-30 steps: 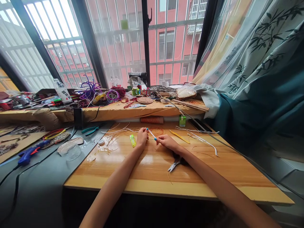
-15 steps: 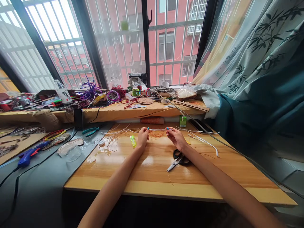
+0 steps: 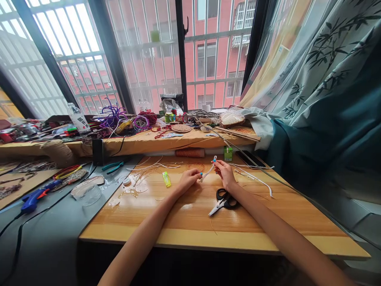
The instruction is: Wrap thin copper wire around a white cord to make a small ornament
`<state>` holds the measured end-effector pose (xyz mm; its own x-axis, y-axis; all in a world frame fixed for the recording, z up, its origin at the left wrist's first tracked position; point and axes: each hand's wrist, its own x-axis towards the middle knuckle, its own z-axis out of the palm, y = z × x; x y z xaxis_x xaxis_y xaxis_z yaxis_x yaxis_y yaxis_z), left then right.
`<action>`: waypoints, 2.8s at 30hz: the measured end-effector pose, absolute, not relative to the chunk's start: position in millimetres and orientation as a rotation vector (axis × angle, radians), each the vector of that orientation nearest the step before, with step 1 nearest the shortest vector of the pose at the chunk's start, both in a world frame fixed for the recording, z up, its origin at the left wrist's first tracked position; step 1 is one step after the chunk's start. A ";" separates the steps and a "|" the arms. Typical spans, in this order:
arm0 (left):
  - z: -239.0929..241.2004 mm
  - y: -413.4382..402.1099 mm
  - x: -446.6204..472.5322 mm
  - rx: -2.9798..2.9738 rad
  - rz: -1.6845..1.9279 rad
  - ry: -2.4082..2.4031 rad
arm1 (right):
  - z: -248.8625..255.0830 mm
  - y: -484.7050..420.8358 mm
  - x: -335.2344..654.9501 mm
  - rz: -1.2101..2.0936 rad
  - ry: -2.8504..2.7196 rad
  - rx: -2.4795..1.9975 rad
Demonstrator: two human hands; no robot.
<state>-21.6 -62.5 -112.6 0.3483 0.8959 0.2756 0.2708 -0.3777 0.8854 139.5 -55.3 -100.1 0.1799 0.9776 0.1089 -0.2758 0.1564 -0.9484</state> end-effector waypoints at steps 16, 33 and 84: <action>-106.8 -75.8 -26.7 2.621 0.928 1.118 | -105.1 -58.4 130.8 1.352 -1.092 -0.926; -106.6 -71.9 -34.0 2.772 0.912 0.990 | -108.9 -56.5 129.5 1.470 -1.102 -0.891; -103.4 -62.9 -22.2 1.693 1.167 1.086 | -106.5 -63.6 122.2 1.089 -1.779 -1.070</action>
